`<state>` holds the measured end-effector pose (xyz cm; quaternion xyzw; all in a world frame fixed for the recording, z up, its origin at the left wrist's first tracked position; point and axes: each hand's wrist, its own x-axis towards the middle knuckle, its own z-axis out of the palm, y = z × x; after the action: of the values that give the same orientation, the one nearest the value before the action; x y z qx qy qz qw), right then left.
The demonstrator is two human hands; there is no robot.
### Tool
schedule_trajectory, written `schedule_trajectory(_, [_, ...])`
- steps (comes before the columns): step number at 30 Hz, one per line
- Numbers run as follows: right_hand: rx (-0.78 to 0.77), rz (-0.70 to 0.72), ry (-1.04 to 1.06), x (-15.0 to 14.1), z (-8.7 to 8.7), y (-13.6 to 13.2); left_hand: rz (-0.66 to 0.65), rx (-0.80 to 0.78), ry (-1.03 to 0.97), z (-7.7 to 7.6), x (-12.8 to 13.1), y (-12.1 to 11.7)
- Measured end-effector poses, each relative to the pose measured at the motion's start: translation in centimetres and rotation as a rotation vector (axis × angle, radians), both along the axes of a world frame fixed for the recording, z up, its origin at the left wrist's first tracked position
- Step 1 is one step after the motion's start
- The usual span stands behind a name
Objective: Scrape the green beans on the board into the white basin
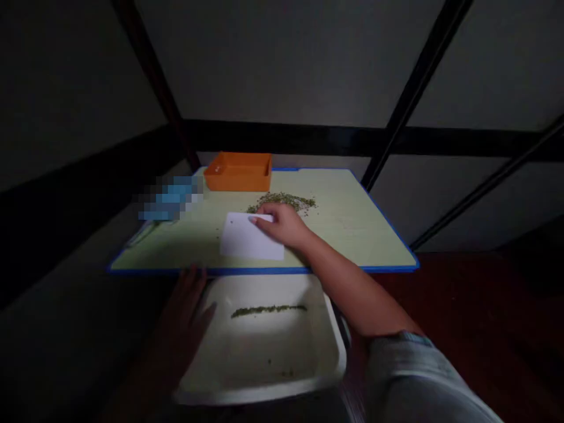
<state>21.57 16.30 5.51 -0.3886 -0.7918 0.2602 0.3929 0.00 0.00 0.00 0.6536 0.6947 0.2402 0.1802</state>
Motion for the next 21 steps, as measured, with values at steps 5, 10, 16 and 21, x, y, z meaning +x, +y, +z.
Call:
schedule_trajectory(5, [-0.040,0.127,-0.066,1.0,0.5,-0.3,-0.020,0.024,0.025,0.0,0.2,0.0])
schedule_trajectory(10, [-0.096,0.129,-0.113,2.7,0.8,0.4,-0.019,0.016,0.045,-0.1,0.0,0.0])
schedule_trajectory(16, [-0.116,0.033,-0.117,4.2,0.8,1.7,-0.015,0.007,0.046,0.1,0.0,0.0])
schedule_trajectory(21, [-0.101,-0.015,-0.106,4.4,0.7,1.9,-0.022,0.008,0.043,-0.2,-0.2,0.0])
